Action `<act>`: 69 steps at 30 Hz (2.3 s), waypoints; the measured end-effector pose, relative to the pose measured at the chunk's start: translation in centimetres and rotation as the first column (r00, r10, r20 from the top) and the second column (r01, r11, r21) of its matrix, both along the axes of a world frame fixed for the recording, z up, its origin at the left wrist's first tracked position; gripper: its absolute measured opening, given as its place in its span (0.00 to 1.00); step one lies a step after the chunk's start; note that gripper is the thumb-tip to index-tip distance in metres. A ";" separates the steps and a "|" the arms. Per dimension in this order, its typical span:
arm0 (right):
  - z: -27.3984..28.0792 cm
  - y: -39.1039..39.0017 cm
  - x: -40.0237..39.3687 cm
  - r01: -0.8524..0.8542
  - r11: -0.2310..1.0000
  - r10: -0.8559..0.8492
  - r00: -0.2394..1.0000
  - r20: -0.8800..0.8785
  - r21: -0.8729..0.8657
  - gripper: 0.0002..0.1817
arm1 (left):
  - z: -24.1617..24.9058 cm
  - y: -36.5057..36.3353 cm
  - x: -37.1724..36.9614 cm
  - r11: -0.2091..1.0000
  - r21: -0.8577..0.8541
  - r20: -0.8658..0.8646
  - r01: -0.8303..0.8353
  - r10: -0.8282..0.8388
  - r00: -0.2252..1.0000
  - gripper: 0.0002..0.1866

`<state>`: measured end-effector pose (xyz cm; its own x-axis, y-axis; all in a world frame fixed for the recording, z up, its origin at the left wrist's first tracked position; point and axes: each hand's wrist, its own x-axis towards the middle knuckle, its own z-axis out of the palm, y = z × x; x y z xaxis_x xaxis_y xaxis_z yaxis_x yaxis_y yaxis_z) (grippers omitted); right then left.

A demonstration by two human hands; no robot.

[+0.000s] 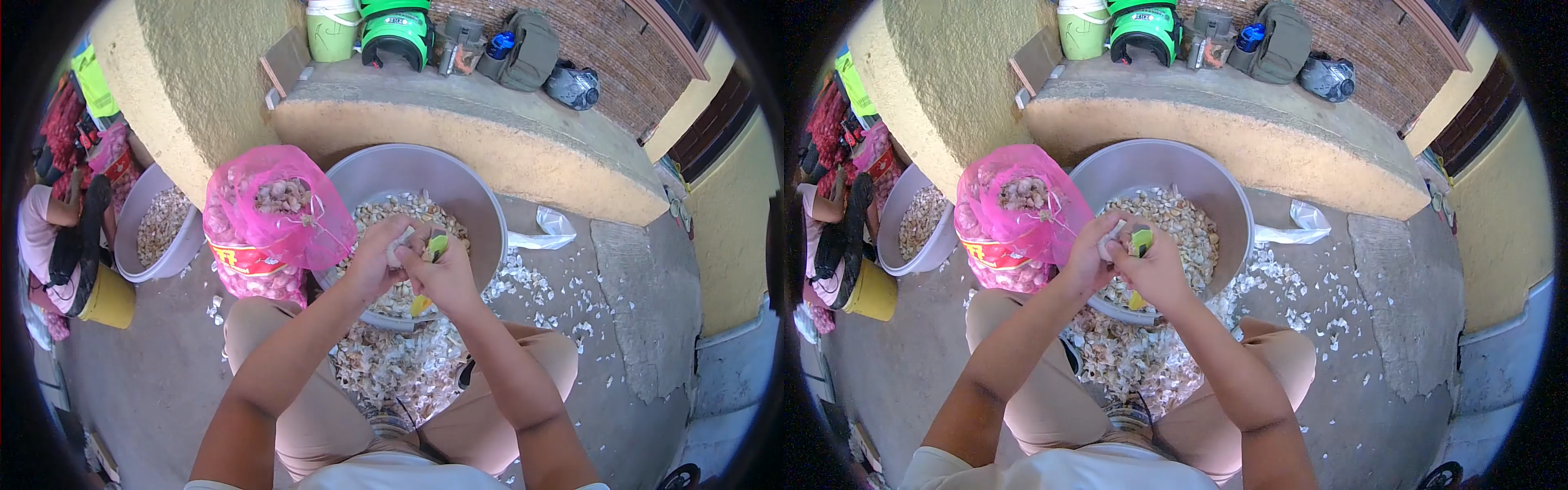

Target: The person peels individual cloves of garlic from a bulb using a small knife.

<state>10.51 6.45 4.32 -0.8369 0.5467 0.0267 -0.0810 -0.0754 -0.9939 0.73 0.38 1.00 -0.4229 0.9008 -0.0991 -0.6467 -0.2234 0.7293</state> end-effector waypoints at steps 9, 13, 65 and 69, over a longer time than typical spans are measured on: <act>-0.9 0.3 -0.1 -0.014 0.962 -0.030 0.988 -0.154 -0.274 0.13 | 0.5 0.7 0.2 0.998 -0.046 0.143 0.035 -0.029 0.989 0.17; -0.5 0.5 0.0 -0.050 0.931 -0.022 0.981 -0.191 -0.362 0.13 | -0.7 0.9 -0.9 0.981 0.085 0.027 0.172 -0.175 0.984 0.15; -1.7 3.5 1.6 0.038 0.987 0.000 0.973 0.230 -0.159 0.13 | -0.8 -0.2 -2.4 0.992 -0.112 -0.933 -0.060 -0.084 0.350 0.29; -2.0 3.3 1.6 0.020 0.997 0.001 0.963 0.269 -0.074 0.13 | 0.5 -1.1 -2.4 0.956 -0.292 -0.797 0.030 -0.260 0.545 0.28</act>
